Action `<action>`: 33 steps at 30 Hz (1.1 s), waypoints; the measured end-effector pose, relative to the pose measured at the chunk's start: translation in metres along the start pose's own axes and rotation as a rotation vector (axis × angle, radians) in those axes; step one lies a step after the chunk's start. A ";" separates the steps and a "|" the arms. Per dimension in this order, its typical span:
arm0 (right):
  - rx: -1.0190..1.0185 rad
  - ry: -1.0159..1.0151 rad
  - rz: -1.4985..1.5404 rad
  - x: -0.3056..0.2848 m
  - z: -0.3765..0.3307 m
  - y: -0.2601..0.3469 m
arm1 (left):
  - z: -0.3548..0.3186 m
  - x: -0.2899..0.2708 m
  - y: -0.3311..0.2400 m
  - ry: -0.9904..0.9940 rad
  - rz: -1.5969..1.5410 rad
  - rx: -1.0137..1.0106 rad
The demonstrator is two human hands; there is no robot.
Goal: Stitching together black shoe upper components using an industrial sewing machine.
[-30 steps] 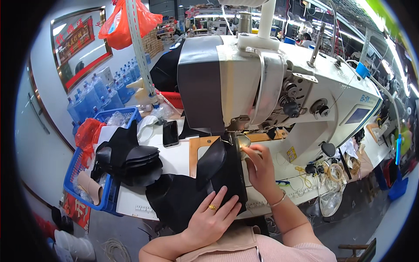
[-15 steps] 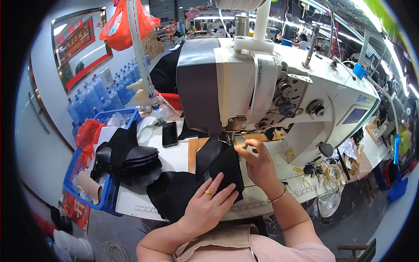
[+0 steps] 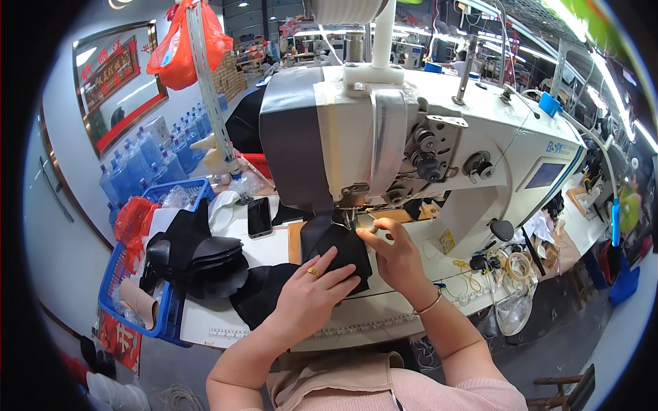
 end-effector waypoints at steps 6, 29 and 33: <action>-0.006 0.001 -0.002 -0.005 0.004 0.003 | 0.009 0.004 0.013 0.026 -0.006 0.001; -0.093 0.070 -0.115 -0.004 0.004 0.023 | 0.024 0.009 0.068 0.045 -0.156 -0.045; -0.107 0.072 -0.173 0.003 0.007 0.022 | 0.025 0.009 0.076 0.044 -0.170 -0.071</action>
Point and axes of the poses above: each hand's wrist, its own z-axis towards the middle knuckle, its own x-axis out of the palm, y = z × x, the point moved 8 cm from there along z, towards the middle knuckle, and after that the axes turned 13 degrees about -y, right-handed, at the moved point
